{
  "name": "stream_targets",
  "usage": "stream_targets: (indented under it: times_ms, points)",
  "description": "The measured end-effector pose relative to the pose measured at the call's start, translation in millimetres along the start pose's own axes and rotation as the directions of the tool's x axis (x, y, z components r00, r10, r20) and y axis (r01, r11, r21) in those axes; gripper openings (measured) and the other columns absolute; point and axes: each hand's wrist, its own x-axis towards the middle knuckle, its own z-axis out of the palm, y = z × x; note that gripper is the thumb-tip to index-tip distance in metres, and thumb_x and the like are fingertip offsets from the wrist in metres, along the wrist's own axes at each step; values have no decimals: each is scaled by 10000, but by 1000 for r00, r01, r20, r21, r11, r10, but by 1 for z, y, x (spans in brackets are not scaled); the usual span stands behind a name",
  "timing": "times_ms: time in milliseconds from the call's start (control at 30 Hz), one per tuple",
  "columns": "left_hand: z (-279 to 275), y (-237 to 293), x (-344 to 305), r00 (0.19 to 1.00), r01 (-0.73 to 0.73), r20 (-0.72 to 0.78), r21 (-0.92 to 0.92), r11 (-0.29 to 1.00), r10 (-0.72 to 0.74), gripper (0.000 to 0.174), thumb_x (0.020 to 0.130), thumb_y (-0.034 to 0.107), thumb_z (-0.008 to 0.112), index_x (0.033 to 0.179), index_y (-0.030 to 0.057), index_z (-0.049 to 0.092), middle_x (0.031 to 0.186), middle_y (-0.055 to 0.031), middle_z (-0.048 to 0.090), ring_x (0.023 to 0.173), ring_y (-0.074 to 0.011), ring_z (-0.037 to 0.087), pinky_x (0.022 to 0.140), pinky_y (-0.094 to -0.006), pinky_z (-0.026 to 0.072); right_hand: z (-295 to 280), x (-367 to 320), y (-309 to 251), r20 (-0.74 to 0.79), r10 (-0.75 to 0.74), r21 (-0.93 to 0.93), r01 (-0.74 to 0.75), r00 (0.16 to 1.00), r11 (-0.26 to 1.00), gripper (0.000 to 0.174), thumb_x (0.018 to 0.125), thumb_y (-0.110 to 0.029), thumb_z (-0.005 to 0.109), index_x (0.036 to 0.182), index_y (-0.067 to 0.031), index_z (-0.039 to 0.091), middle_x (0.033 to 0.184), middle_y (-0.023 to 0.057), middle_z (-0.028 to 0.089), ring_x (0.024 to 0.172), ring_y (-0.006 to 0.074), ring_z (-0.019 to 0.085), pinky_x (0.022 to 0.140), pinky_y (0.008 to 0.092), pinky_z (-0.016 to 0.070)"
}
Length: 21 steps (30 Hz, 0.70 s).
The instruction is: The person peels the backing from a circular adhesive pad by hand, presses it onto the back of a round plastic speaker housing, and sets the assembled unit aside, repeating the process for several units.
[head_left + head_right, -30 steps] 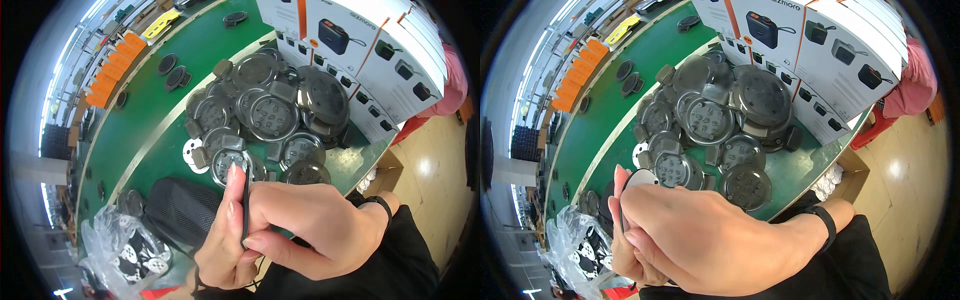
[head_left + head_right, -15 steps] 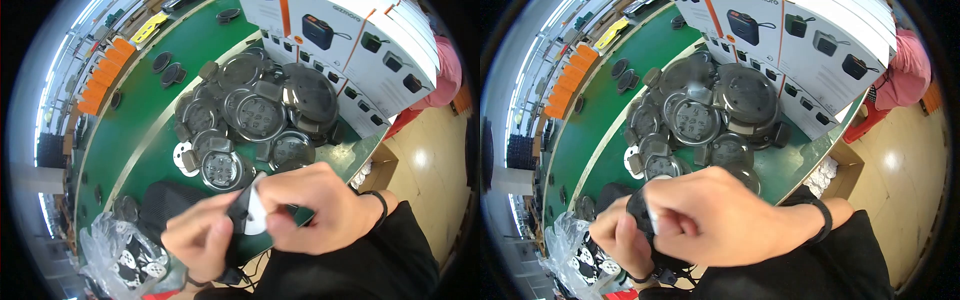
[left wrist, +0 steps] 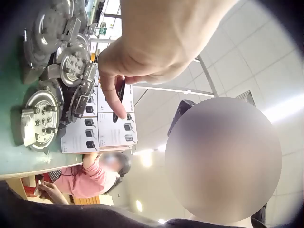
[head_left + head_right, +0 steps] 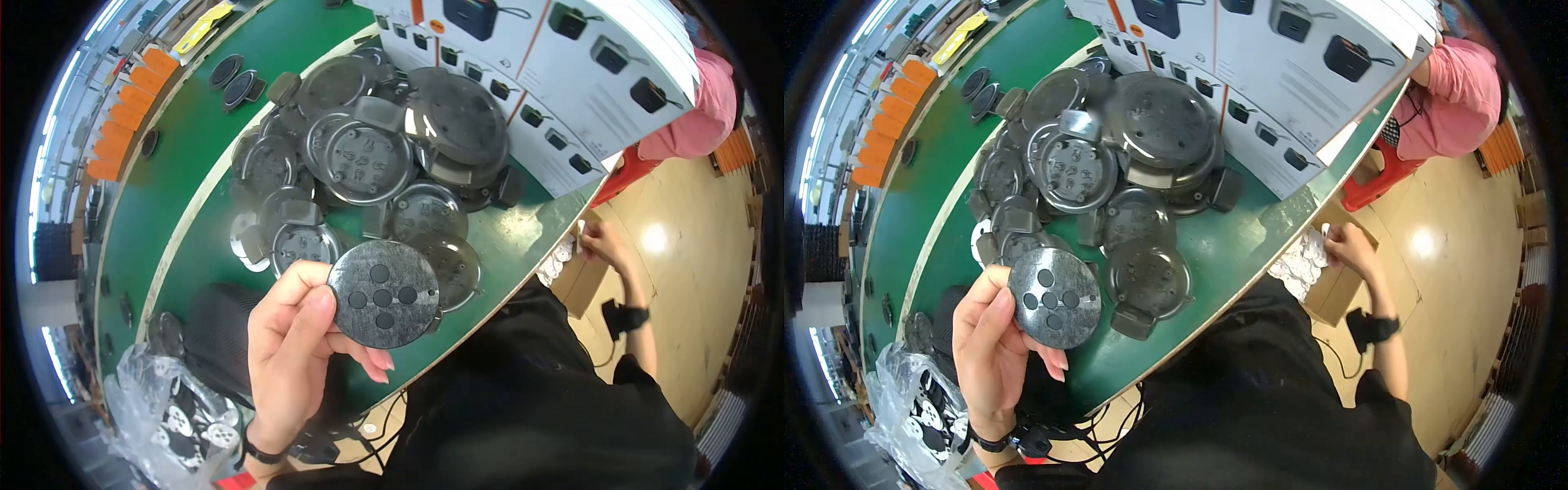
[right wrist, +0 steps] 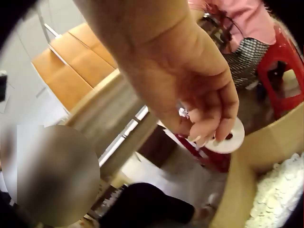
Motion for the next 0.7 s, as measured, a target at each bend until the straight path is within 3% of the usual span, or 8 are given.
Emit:
stream_targets:
  times_ms: [100, 167, 267, 333, 367, 467, 567, 700]
  points:
    - [8, -3, 4, 997, 72, 14, 24, 997, -72, 237, 916, 138, 339, 964, -69, 442, 800, -202, 594, 599, -244, 612, 498, -306, 517, 35, 46, 74, -168, -71, -1, 72, 983, 997, 137, 653, 44, 551, 788, 56, 571, 643, 152, 606, 578, 216, 622, 548, 297, 491]
    - [16, -7, 7, 993, 118, -10, 60, 991, -118, 219, 907, 155, 361, 938, -52, 427, 776, -214, 591, 560, -280, 611, 444, -322, 510, 44, 48, 82, -248, -263, -322, 177, 932, 930, 197, 662, 28, 564, 856, 16, 596, 700, 150, 621, 620, 242, 628, 584, 289, 492]
    - [18, -10, 11, 969, 183, 127, 195, 963, -210, 212, 912, 118, 355, 960, -58, 464, 888, -220, 580, 721, -298, 626, 587, -324, 524, 17, 6, 13, -91, -289, -472, 215, 953, 855, 237, 675, 31, 569, 902, -22, 613, 749, 145, 627, 653, 237, 631, 602, 277, 492]
    - [25, -8, 15, 948, 185, 209, 256, 949, -241, 210, 904, 64, 359, 967, -74, 504, 1018, -210, 517, 821, -276, 612, 687, -314, 512, -10, -38, -82, 332, -203, -139, 260, 921, 955, 209, 730, 13, 574, 931, -22, 617, 775, 121, 637, 692, 184, 637, 607, 262, 499]
    - [27, -9, 18, 931, 157, 277, 284, 946, -237, 200, 902, 53, 374, 989, -65, 509, 1014, -175, 503, 825, -235, 604, 690, -292, 502, -14, -53, -114, 490, -341, 150, 308, 802, 940, 160, 802, -12, 543, 943, -14, 619, 801, 90, 645, 719, 139, 635, 621, 240, 506]
    - [36, -10, 26, 874, 114, 410, 351, 930, -262, 179, 871, -4, 434, 1005, -27, 549, 972, -88, 434, 764, -131, 565, 685, -245, 478, 13, -81, -168, 415, -602, 749, 119, 681, 651, 168, 822, -3, 539, 961, 73, 595, 953, 147, 608, 838, 208, 622, 664, 262, 510]
    - [47, -12, 29, 910, -58, 373, 545, 836, -180, 162, 857, -7, 447, 913, -24, 598, 931, -95, 431, 708, -122, 543, 640, -237, 467, 32, -73, -186, 480, -751, 856, -54, 454, 514, 330, 788, 22, 584, 1104, 18, 491, 969, 90, 585, 853, 123, 581, 724, 228, 474]
    - [44, -19, 39, 891, -367, 451, 642, 673, 55, 241, 771, -60, 552, 970, 52, 627, 861, -68, 414, 669, -130, 436, 569, -233, 368, 49, -66, -196, 444, -783, 873, -16, 436, 487, 363, 749, 36, 625, 1054, 5, 430, 927, 61, 548, 845, 93, 544, 725, 217, 457]
